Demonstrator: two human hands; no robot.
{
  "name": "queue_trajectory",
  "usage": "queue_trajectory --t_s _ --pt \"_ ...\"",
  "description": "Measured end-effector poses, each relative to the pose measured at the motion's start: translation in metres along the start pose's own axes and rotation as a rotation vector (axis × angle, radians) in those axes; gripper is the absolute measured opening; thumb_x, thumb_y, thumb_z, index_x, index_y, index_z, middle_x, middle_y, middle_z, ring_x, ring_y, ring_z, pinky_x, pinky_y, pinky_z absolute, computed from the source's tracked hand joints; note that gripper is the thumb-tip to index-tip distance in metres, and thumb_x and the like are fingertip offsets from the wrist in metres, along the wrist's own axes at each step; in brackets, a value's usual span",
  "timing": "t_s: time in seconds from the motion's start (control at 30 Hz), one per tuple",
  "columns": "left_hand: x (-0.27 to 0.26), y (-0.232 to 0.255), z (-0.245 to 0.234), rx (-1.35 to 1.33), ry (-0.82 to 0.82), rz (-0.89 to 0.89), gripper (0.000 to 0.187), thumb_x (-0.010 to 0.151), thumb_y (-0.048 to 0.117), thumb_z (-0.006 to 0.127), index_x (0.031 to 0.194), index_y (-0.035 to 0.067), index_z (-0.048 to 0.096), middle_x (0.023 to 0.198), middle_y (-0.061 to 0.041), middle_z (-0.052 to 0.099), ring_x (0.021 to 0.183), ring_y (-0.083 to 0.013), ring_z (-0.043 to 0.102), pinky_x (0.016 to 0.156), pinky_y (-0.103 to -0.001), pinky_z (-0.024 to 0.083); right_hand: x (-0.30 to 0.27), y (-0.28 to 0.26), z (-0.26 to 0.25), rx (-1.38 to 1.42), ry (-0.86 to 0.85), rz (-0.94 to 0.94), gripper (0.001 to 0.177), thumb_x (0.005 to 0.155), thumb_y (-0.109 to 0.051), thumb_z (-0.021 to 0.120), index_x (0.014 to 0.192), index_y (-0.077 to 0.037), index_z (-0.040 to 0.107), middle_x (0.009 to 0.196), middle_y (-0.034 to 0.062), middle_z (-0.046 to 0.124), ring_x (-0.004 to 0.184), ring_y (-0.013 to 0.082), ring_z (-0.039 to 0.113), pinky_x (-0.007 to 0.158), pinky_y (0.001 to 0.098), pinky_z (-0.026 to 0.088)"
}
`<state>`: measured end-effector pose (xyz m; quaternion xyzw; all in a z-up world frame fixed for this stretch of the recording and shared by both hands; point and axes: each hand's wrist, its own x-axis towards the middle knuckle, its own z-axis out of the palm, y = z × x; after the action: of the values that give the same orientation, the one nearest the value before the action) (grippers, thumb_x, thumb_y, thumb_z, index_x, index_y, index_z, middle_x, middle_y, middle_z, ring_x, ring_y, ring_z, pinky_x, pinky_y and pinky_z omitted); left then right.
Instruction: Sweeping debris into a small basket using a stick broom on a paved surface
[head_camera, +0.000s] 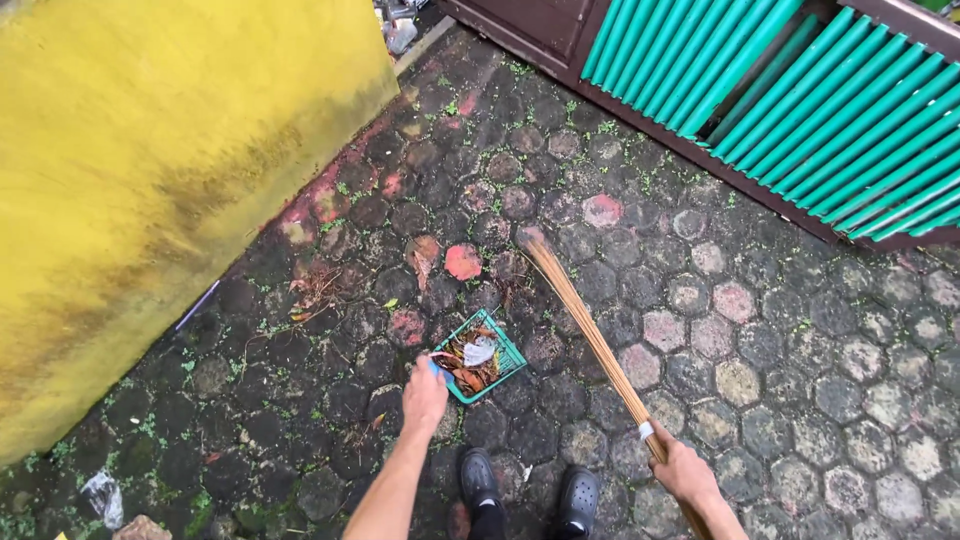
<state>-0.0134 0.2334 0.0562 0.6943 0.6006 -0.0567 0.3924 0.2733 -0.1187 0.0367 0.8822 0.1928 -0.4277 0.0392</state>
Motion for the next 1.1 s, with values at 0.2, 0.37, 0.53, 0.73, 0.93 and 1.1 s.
queue_trajectory --t_s 0.2,0.37,0.53,0.73,0.93,1.1 --pt "0.042 -0.019 -0.007 0.03 0.179 0.116 0.028 0.104 0.015 0.056 0.129 0.009 0.046 0.123 -0.018 0.064 0.096 -0.0342 0.074 0.084 -0.047 0.062 0.003 -0.01 -0.032 0.124 -0.062 0.089 0.083 0.101 -0.018 0.062 0.163 -0.043 0.013 0.106 0.0108 0.076 0.057 0.0114 0.059 0.05 0.0232 0.057" --pt "0.066 -0.02 -0.001 0.083 0.232 0.151 0.025 0.102 0.01 0.059 0.124 0.009 0.047 0.12 -0.019 0.065 0.091 -0.0357 0.075 0.08 -0.047 0.065 0.016 -0.002 -0.042 0.138 -0.069 0.109 0.085 0.102 -0.016 0.061 0.164 -0.042 0.008 0.111 0.0183 0.075 0.054 0.0144 0.057 0.048 0.0259 0.056" --pt "0.094 -0.012 0.02 0.137 0.214 0.084 0.028 0.1 0.003 0.061 0.125 0.002 0.049 0.125 -0.022 0.057 0.087 -0.0376 0.075 0.076 -0.045 0.067 0.012 0.003 -0.026 0.228 -0.091 0.118 0.087 0.101 -0.008 0.061 0.164 -0.039 0.009 0.109 0.0198 0.076 0.06 0.0179 0.062 0.05 0.0262 0.058" --pt "0.119 0.007 0.015 0.13 0.138 0.016 0.037 0.092 -0.005 0.067 0.123 0.002 0.047 0.124 -0.024 0.054 0.1 -0.0425 0.07 0.09 -0.051 0.058 -0.033 0.011 0.04 0.253 -0.22 0.117 0.085 0.091 -0.008 0.077 0.158 -0.034 0.03 0.131 0.006 0.071 0.094 0.0142 0.079 0.091 0.0241 0.068" --pt "0.151 -0.029 0.027 0.112 0.228 0.044 0.049 0.091 0.0 0.061 0.134 -0.004 0.037 0.135 -0.029 0.044 0.103 -0.0577 0.067 0.094 -0.061 0.057 -0.041 0.019 0.025 0.233 -0.167 0.145 0.088 0.09 -0.01 0.076 0.158 -0.04 0.029 0.132 0.0059 0.071 0.094 0.017 0.081 0.093 0.0269 0.067" --pt "0.121 -0.024 -0.001 0.06 0.235 0.008 0.033 0.096 0.006 0.06 0.124 -0.001 0.044 0.128 -0.027 0.049 0.102 -0.0588 0.067 0.093 -0.062 0.056 -0.039 0.025 0.015 0.243 -0.098 0.164 0.092 0.089 -0.012 0.075 0.158 -0.048 0.027 0.134 0.0058 0.071 0.093 0.0205 0.082 0.095 0.0302 0.067"
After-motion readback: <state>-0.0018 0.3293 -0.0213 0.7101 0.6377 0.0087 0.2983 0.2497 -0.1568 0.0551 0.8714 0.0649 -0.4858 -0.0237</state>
